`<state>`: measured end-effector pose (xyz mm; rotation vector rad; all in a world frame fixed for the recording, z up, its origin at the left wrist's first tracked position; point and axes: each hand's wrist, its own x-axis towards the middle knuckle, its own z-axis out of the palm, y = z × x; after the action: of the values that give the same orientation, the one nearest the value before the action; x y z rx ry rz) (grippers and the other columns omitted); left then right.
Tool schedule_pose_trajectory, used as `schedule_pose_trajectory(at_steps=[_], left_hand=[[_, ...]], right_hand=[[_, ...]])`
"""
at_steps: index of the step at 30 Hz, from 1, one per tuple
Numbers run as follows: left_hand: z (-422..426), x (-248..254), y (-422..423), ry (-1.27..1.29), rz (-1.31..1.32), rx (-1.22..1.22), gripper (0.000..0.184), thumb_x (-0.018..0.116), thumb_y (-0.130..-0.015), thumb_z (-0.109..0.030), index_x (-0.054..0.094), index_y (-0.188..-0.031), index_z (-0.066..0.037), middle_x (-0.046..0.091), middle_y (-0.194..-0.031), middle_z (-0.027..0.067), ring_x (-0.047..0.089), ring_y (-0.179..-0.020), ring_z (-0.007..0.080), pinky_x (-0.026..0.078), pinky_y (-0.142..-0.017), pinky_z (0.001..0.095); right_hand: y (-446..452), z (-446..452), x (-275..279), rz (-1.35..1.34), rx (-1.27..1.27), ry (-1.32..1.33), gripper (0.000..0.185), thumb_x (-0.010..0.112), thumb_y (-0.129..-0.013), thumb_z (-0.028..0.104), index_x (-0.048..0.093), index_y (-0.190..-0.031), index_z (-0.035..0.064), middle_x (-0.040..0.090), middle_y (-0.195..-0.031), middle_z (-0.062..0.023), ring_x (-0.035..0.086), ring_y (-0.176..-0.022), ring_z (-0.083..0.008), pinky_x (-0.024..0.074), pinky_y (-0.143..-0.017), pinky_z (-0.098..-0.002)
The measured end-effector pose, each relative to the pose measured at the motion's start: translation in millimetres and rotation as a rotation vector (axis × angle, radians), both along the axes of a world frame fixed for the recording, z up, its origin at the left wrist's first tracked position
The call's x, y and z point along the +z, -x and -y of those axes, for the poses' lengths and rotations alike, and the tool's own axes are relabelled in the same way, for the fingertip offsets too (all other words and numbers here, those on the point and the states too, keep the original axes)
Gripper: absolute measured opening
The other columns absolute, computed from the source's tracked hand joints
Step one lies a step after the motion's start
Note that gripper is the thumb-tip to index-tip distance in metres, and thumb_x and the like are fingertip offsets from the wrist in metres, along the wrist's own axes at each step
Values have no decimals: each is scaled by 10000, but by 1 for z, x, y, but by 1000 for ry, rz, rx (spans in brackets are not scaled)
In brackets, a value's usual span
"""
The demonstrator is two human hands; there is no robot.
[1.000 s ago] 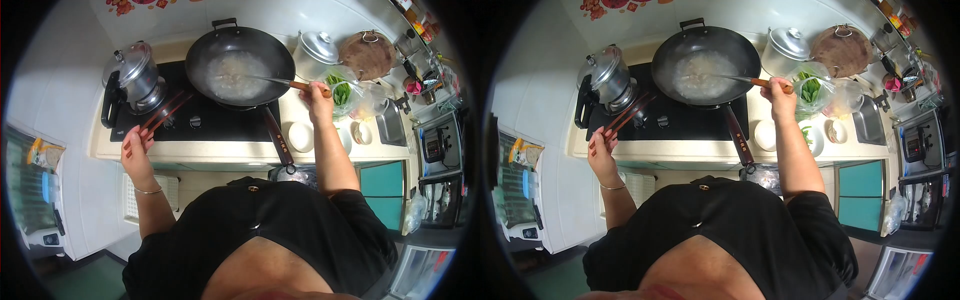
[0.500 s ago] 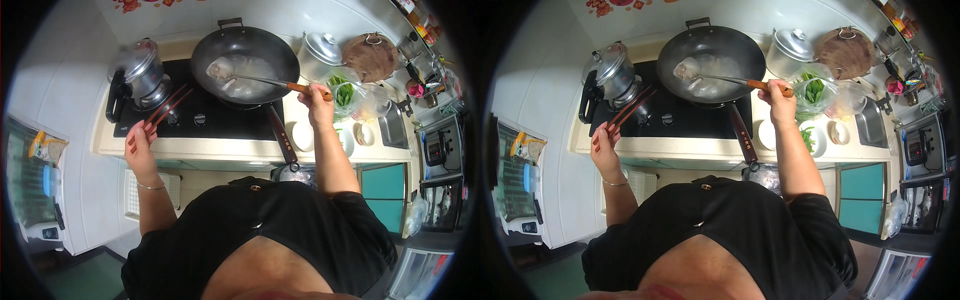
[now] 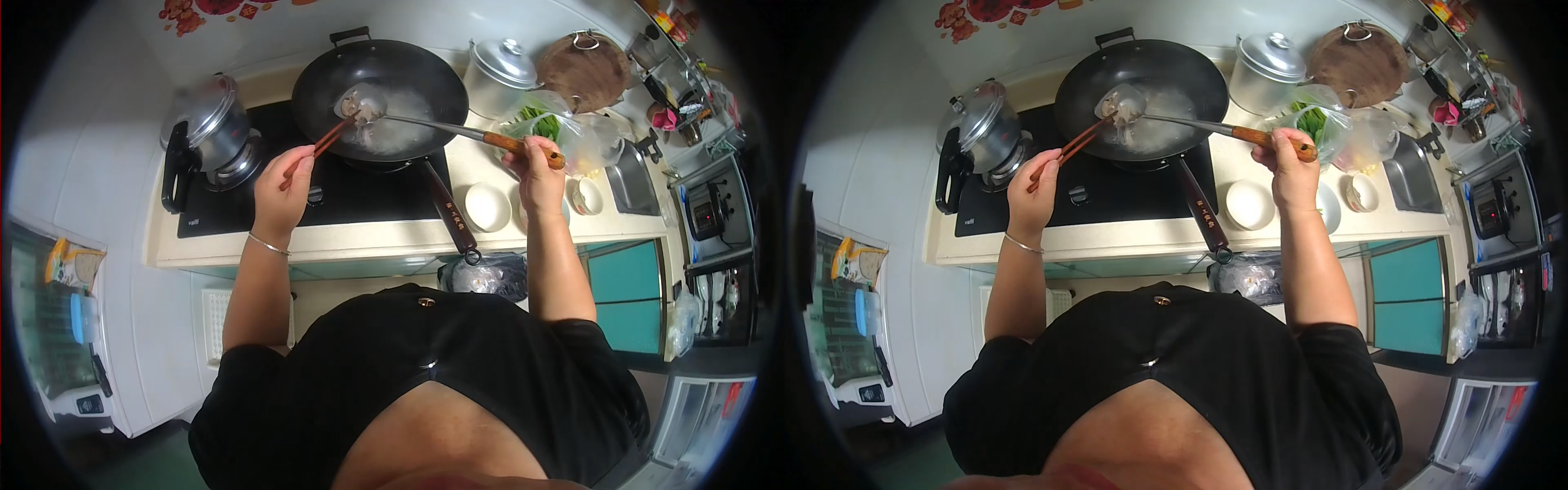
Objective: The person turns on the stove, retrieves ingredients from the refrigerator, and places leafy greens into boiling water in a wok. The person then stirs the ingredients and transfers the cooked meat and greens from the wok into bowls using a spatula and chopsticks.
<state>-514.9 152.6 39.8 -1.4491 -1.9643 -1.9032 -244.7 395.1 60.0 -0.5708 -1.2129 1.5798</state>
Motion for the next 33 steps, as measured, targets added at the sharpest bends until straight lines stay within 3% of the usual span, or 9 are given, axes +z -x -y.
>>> schedule_pose_trajectory(at_steps=[13,19,22,25,33], left_hand=[[-36,-27,-3,-59,106,-52,148,588,-841,-83,621,-955,6,592,-903,75,571,-753,93,452,-662,189],[-40,-36,-1,-236,360,-69,200,532,-883,-122,573,-975,51,604,-926,121,616,-806,156,498,-710,224],[-38,-36,7,-273,552,-34,298,458,-924,-215,514,-1012,65,594,-930,164,619,-827,219,521,-724,274],[-38,-32,7,-271,690,-42,321,451,-926,-246,512,-1002,60,594,-918,166,619,-810,220,519,-709,268],[-34,-29,13,-306,734,-58,313,455,-923,-230,498,-1008,68,592,-914,172,622,-797,211,521,-706,259]], right_hand=[[-27,23,6,45,-73,-94,140,565,-849,112,508,-943,24,571,-849,-89,610,-641,-199,548,-597,-309],[-36,31,0,5,-102,-65,168,576,-838,108,497,-957,18,562,-845,-100,608,-642,-211,549,-597,-325],[-42,32,-6,-40,-122,27,180,580,-838,121,499,-960,18,558,-840,-101,604,-634,-216,547,-593,-335],[-49,36,-6,-30,-145,68,154,561,-849,137,503,-953,40,578,-819,-108,604,-646,-223,539,-597,-344],[-59,51,-5,11,-199,58,176,571,-844,137,500,-954,20,572,-820,-105,611,-639,-206,543,-581,-319]])
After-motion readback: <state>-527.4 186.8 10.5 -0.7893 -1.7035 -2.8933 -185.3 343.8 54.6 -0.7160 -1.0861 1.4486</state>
